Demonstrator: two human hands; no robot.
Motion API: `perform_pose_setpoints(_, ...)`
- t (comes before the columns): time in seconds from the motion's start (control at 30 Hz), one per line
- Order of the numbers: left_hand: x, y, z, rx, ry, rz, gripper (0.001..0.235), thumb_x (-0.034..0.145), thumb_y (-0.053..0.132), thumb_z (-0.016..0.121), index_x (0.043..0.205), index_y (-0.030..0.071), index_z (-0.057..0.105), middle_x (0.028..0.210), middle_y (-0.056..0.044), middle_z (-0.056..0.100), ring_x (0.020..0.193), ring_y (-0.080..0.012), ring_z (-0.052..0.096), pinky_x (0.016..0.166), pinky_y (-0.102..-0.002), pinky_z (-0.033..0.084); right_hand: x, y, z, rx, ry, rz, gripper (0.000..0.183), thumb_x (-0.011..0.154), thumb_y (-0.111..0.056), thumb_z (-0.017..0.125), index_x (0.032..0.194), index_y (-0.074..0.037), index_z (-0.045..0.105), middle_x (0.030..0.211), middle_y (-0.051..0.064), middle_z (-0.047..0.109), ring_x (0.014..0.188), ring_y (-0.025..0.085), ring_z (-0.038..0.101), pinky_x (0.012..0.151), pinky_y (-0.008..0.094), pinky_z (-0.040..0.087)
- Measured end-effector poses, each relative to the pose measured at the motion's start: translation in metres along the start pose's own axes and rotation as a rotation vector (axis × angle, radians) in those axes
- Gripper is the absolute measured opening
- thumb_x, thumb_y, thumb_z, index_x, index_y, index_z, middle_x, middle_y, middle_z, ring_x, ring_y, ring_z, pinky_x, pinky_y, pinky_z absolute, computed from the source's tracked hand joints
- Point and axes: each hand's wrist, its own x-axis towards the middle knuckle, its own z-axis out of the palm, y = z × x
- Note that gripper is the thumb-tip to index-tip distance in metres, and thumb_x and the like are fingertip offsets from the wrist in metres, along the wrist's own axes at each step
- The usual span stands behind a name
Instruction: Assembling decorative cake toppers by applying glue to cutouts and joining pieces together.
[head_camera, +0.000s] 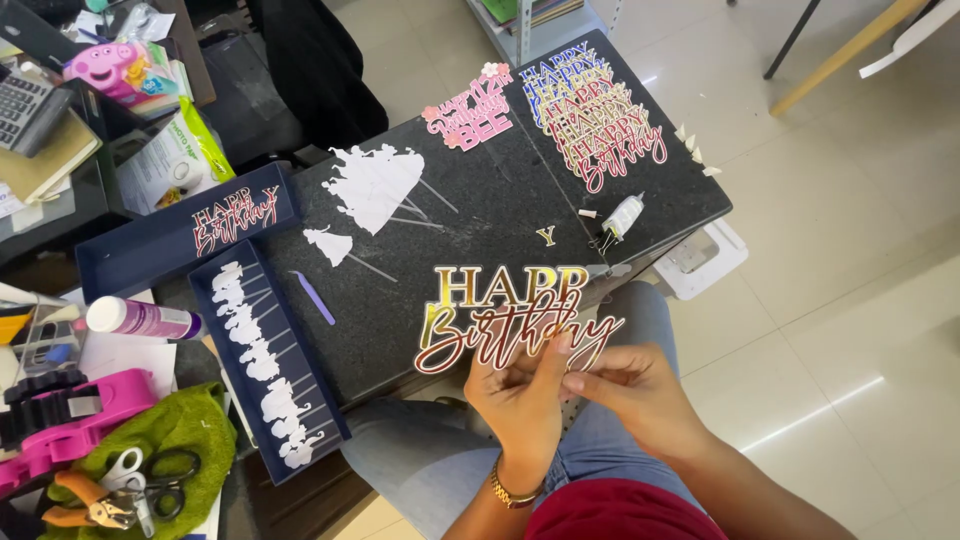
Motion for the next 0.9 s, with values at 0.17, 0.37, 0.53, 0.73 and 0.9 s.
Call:
perform_pose_setpoints(0.17, -0.002, -0.005, -0.002, -0.049, 0.012, 0.017, 0.032, 0.076, -0.004, 0.085, 0.106, 0.002, 0.074, 0.096, -0.014, 0.081, 0.080, -0.0180, 0.079, 0.065, -0.027, 0.066, 0.000, -0.006, 0.006, 0.024, -0.026, -0.028, 0.011, 0.083, -0.005, 0.080, 0.077, 0.005, 0.081, 0.072, 0.015, 0.080, 0.070, 0.022, 0.075, 0.066, 0.036, 0.063)
perform_pose_setpoints(0.37, -0.003, -0.002, -0.005, -0.010, 0.009, -0.016, 0.031, 0.074, -0.002, 0.087, 0.103, 0.002, 0.075, 0.088, -0.014, 0.082, 0.064, -0.0138, 0.075, 0.048, -0.025, 0.061, -0.003, -0.006, 0.010, 0.050, 0.000, -0.026, 0.008, 0.081, 0.000, 0.080, 0.078, 0.006, 0.081, 0.072, 0.018, 0.080, 0.069, 0.025, 0.076, 0.067, 0.039, 0.065)
perform_pose_setpoints(0.53, -0.004, 0.000, -0.003, -0.094, 0.004, -0.034, 0.028, 0.077, -0.004, 0.085, 0.103, -0.001, 0.074, 0.088, -0.016, 0.081, 0.065, -0.0159, 0.072, 0.055, -0.027, 0.060, -0.003, 0.002, 0.006, 0.074, 0.003, -0.043, 0.007, 0.080, 0.002, 0.079, 0.083, 0.008, 0.082, 0.075, 0.020, 0.081, 0.068, 0.027, 0.077, 0.066, 0.039, 0.066)
perform_pose_setpoints(0.73, 0.003, 0.004, 0.001, -0.125, -0.034, 0.033, 0.029, 0.078, -0.003, 0.085, 0.105, 0.000, 0.075, 0.094, -0.015, 0.081, 0.080, -0.0170, 0.077, 0.071, -0.029, 0.066, -0.003, 0.006, 0.004, 0.082, 0.054, 0.020, 0.020, 0.078, 0.008, 0.078, 0.098, 0.009, 0.081, 0.089, 0.022, 0.083, 0.083, 0.027, 0.077, 0.079, 0.041, 0.065)
perform_pose_setpoints(0.9, 0.002, 0.003, -0.002, -0.102, -0.062, 0.099, 0.027, 0.080, -0.001, 0.085, 0.105, 0.004, 0.074, 0.095, -0.011, 0.081, 0.083, -0.0164, 0.077, 0.077, -0.029, 0.065, 0.001, 0.013, -0.009, 0.037, -0.007, -0.067, 0.022, 0.079, 0.004, 0.077, 0.101, 0.006, 0.079, 0.087, 0.018, 0.082, 0.080, 0.027, 0.075, 0.080, 0.040, 0.062)
